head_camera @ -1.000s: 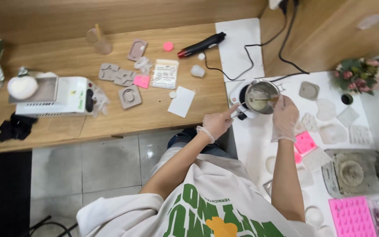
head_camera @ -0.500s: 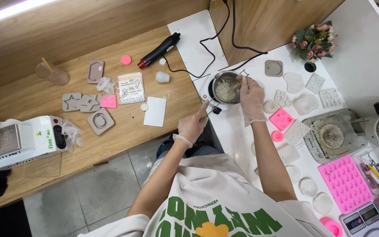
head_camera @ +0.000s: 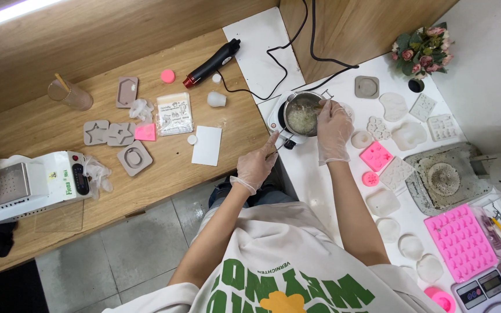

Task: Stirring and heating wax in a small pot using a heat gun and a heating plate.

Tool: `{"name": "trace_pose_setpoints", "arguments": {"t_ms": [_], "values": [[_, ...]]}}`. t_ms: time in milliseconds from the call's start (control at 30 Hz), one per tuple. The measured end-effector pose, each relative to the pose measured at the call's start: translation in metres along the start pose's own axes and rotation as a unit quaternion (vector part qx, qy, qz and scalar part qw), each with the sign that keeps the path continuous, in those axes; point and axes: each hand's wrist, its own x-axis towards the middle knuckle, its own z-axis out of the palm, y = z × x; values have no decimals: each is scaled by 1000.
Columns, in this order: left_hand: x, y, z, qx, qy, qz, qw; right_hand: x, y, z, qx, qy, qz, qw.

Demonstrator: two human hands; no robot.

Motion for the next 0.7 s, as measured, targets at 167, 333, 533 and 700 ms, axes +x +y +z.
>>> {"name": "trace_pose_setpoints", "arguments": {"t_ms": [167,333,533,700], "values": [[-3,3,-4,7,-3,2,1000,4,-12,4,107,-1,128,986],[0,-1,0,-7,5,5,1000,9,-17,8,228,-61,233,943],[2,-3,6,-10,19,11,1000,-2,-47,-16,253,-62,92,961],[4,-4,5,-4,17,7,1000,-5,-26,-6,154,-93,30,983]]}}
